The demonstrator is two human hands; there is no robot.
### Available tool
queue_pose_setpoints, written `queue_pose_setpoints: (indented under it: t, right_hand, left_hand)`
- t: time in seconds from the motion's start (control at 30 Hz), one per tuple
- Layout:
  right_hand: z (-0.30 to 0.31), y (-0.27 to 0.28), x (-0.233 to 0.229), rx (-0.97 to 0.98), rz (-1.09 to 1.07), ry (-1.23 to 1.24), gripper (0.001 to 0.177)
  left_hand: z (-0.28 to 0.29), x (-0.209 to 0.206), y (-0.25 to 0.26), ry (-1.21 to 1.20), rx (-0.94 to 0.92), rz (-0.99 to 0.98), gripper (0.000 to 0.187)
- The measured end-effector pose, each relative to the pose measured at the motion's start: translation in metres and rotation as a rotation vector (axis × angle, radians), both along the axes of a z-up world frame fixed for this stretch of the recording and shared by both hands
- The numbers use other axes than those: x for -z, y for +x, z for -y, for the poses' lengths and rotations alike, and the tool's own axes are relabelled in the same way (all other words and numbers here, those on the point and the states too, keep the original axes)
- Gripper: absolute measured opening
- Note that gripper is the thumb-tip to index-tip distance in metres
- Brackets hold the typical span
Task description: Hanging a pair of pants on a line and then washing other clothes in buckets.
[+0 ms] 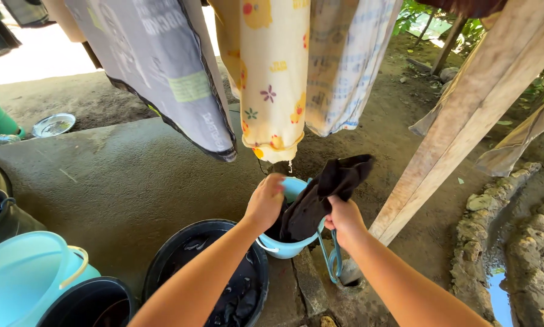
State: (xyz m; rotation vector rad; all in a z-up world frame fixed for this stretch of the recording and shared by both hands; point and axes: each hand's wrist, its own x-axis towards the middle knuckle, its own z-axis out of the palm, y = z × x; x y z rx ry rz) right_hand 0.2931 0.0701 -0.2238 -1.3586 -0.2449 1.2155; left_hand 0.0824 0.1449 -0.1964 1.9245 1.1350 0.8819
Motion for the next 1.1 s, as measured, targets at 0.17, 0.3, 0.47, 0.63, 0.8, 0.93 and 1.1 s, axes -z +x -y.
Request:
queue_pose_setpoints:
  t: [0.17,0.3,0.47,0.63,0.8,0.93,1.1]
  right_hand:
    - [0.022,-0.018,-0.06,-0.051,-0.112,0.127,0.019]
    - [0.027,-0.016,-0.069,-0.139,-0.241,0.314,0.029]
    - [0.037,0.008,-0.093,-0.103,-0.234,0.251,0.026]
    - [0.053,0.025,-0.132,-0.192,0.467,0.032,0.029]
    - [0.041,0.056,-0.096,-0.204,1.311,0.251,0.046]
    - [0.043,0.035,-0.097,-0.183,1.366,0.055,0.041]
    - [0.039,0.006,-0.095,-0.753,1.399,-0.353,0.082]
  left_hand:
    - [0.017,0.023,0.015,-0.256,-0.042,-0.543,0.088]
    - [0.033,0.044,0.037,-0.396,-0.14,-0.281,0.1]
    - [0.025,0.062,0.052,-0.364,-0.228,-0.07,0.037]
    - [0.017,0.027,0.016,-0.228,-0.315,-0.136,0.024]
    - [0.01,-0.004,-0.007,-0.175,-0.335,-0.115,0.024]
    - [0.017,-0.038,0.005,-0.146,-0.405,-0.006,0.029]
    - [0.028,-0.071,0.026,-0.046,-0.31,0.145,0.034]
